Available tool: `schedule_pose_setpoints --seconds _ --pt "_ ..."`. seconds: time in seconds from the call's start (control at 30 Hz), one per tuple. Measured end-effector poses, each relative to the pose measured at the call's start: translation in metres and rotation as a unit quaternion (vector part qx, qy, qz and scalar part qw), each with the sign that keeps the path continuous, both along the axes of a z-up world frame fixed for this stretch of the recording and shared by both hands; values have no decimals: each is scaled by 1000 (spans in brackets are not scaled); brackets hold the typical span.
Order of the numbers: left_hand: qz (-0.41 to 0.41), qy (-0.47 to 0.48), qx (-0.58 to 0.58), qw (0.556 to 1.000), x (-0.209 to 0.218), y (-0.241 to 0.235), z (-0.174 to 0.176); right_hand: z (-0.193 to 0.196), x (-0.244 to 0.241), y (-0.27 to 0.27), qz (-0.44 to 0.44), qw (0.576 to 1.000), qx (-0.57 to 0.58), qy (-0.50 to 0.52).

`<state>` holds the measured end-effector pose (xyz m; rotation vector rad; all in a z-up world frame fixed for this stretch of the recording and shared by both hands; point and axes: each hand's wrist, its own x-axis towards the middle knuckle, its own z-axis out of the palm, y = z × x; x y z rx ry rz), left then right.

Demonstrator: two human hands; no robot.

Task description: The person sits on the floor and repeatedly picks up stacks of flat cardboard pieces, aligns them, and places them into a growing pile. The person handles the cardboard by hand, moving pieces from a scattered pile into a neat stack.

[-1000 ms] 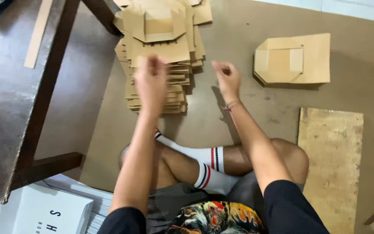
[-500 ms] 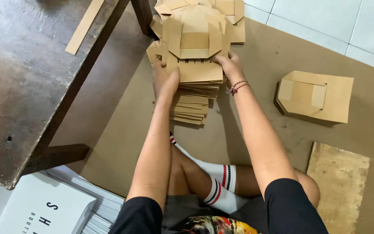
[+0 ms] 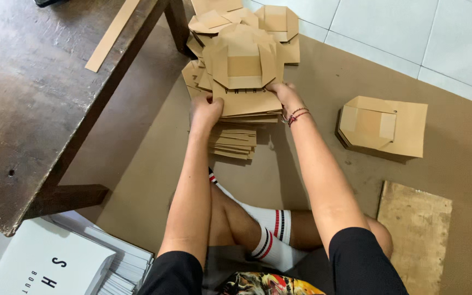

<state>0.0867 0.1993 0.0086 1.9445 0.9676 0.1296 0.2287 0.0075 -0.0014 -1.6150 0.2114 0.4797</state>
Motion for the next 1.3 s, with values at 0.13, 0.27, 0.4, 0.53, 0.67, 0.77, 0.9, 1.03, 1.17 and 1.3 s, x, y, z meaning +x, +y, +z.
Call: schedule_pose_setpoints --seconds 0.13,0.27,0.4,0.53,0.67,0.77,0.9,1.03,1.17,1.3 --pt "-15 8 7 1000 -14 -15 57 2 -7 -20 -2 1000 13 1" --pt "27 -16 -2 1000 -25 -20 64 37 -54 -77 36 993 26 112" --pt "-43 24 39 998 -32 -33 74 -25 -93 -117 47 988 63 131" --pt "-150 26 141 978 -30 -53 25 -86 -123 -149 27 981 186 47" --pt "-211 16 -1 977 -66 -82 130 -51 -153 -189 -12 979 201 -27" --pt "-286 -11 -208 935 -81 -130 162 -58 -156 -216 -11 975 217 -52" --pt "-373 -115 -137 910 -75 -149 98 71 -206 -199 63 994 43 -79" --pt "-481 -51 157 861 -74 -184 87 8 -192 -276 -57 987 -30 -149" --pt "-603 8 308 736 -66 -212 53 21 -208 -308 -76 969 -84 -221" --pt "-599 28 409 688 -67 -224 22 67 -214 -291 88 972 -212 -54"
